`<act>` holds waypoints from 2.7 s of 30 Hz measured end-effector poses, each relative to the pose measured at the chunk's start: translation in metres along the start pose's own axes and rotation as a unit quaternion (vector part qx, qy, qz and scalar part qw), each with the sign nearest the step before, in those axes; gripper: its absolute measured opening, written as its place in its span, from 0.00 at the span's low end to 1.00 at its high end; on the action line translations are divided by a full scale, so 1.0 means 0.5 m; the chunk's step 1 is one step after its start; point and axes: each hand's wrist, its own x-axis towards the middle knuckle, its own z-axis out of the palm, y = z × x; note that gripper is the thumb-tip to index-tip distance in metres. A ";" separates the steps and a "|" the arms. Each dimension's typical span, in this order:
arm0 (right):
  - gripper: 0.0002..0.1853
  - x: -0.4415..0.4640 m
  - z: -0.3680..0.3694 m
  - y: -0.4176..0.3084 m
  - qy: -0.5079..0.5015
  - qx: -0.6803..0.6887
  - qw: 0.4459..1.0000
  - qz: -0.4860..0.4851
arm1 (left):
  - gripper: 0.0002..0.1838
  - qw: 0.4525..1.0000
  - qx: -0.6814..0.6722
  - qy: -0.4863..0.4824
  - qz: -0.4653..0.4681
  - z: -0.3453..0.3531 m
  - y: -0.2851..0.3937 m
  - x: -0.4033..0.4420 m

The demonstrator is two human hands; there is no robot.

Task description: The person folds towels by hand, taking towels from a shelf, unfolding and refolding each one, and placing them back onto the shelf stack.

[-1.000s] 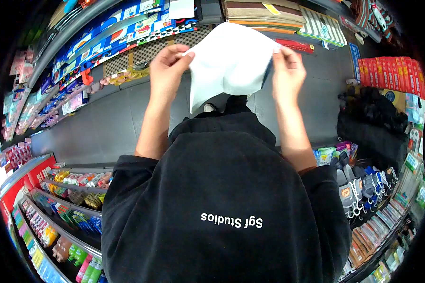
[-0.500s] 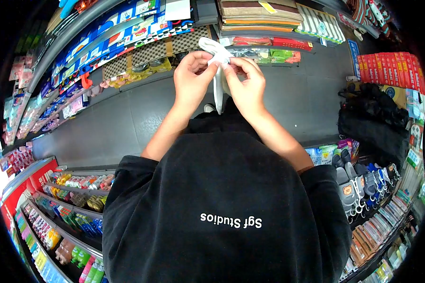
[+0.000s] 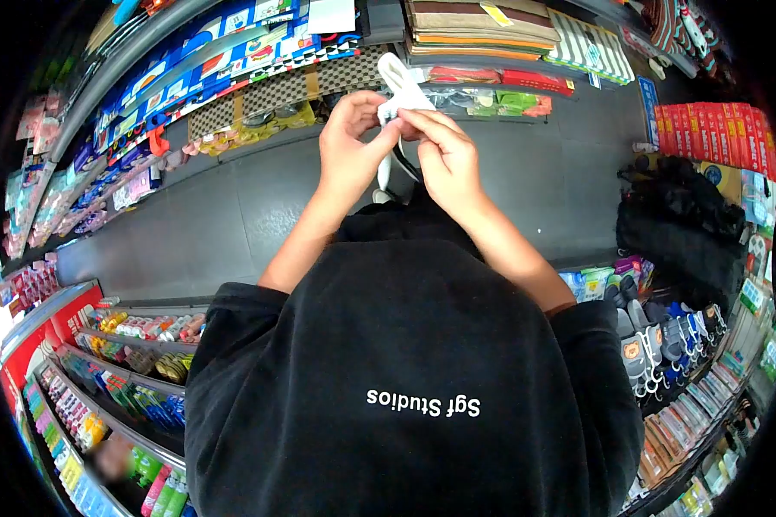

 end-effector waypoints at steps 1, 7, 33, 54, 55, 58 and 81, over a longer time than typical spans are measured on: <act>0.14 0.003 -0.005 0.001 -0.001 -0.001 1.000 0.000 | 0.16 1.000 0.011 -0.001 0.004 -0.008 -0.004 0.002; 0.14 0.050 -0.095 0.007 -0.053 -0.131 0.990 -0.006 | 0.14 0.998 0.061 -0.018 0.026 -0.025 0.012 -0.002; 0.11 0.072 -0.207 -0.053 -0.192 -0.348 0.917 -0.035 | 0.14 0.998 0.053 -0.008 0.035 -0.071 -0.005 0.005; 0.10 0.119 -0.165 -0.128 -0.188 -0.262 0.945 -0.060 | 0.18 0.897 0.352 -0.231 0.134 -0.085 0.128 0.064; 0.10 0.123 -0.169 -0.128 -0.186 -0.262 0.945 -0.060 | 0.17 0.895 0.353 -0.236 0.135 -0.086 0.128 0.066; 0.09 0.134 -0.186 -0.127 -0.306 -0.358 0.882 -0.013 | 0.16 0.910 0.326 -0.239 0.090 -0.088 0.137 0.063; 0.08 0.143 -0.155 -0.068 -0.278 -0.010 0.960 0.042 | 0.21 0.859 0.353 -0.370 0.028 0.004 0.132 0.086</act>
